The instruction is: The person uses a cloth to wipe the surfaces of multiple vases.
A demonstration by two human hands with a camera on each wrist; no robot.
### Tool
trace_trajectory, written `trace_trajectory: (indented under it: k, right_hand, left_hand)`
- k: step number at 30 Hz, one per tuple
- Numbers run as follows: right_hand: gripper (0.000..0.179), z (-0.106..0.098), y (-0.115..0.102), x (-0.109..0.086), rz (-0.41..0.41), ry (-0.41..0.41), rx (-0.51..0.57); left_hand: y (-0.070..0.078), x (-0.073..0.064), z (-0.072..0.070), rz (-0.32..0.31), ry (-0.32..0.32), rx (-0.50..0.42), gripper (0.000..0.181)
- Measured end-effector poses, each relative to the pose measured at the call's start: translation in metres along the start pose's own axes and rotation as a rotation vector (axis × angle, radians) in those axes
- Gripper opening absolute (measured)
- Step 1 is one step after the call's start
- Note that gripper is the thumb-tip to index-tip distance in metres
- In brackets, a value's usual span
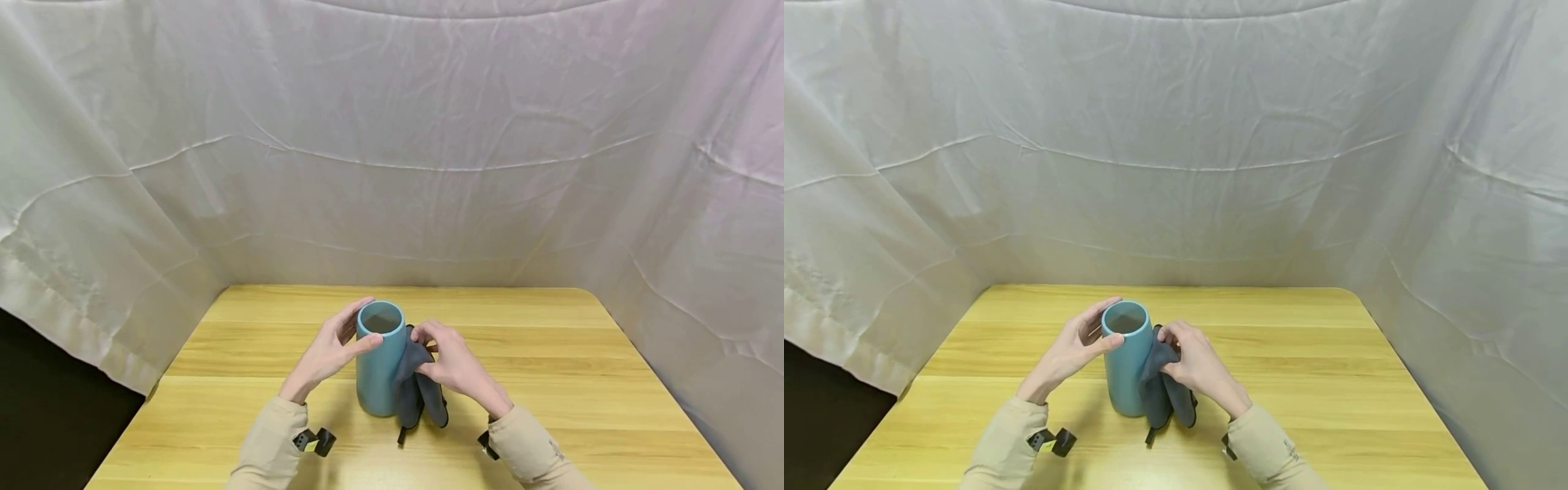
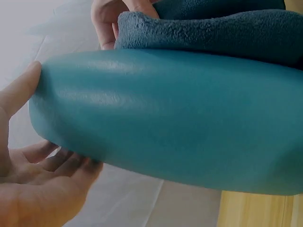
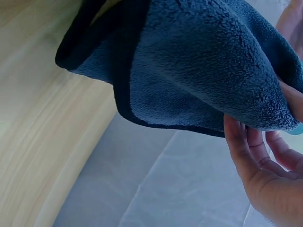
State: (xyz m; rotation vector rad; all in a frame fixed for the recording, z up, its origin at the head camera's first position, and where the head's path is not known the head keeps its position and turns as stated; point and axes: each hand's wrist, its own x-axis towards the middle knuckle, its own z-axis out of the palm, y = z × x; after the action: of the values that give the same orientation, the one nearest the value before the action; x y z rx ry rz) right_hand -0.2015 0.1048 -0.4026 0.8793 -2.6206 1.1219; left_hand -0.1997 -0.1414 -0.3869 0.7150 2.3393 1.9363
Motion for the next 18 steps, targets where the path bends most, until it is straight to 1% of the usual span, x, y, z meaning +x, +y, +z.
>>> trace_trajectory:
  k: [2, 4, 9, 12, 15, 18]
  right_hand:
    - [0.037, 0.001, 0.0, 0.0, -0.01, 0.014, 0.003]
    - [0.037, 0.001, 0.0, -0.001, -0.012, 0.024, 0.011]
    - [0.036, 0.002, 0.001, -0.001, -0.015, 0.037, 0.012]
    - [0.036, 0.002, 0.001, -0.002, -0.016, 0.039, 0.008]
    - [0.036, 0.002, 0.001, -0.002, -0.013, 0.041, 0.012]
    - [0.036, 0.003, 0.0, -0.002, -0.009, 0.042, 0.02]
  left_hand:
    - [0.002, -0.002, 0.003, -0.014, 0.017, 0.037, 0.074]
    - [0.005, -0.003, 0.008, -0.031, 0.062, 0.098, 0.077]
    - [0.017, -0.006, 0.023, -0.068, 0.243, 0.263, 0.087]
    - [0.024, -0.007, 0.031, -0.095, 0.322, 0.358, 0.089]
    - [0.028, -0.007, 0.037, -0.122, 0.367, 0.437, 0.09]
    - [0.028, -0.006, 0.04, -0.125, 0.395, 0.474, 0.088]
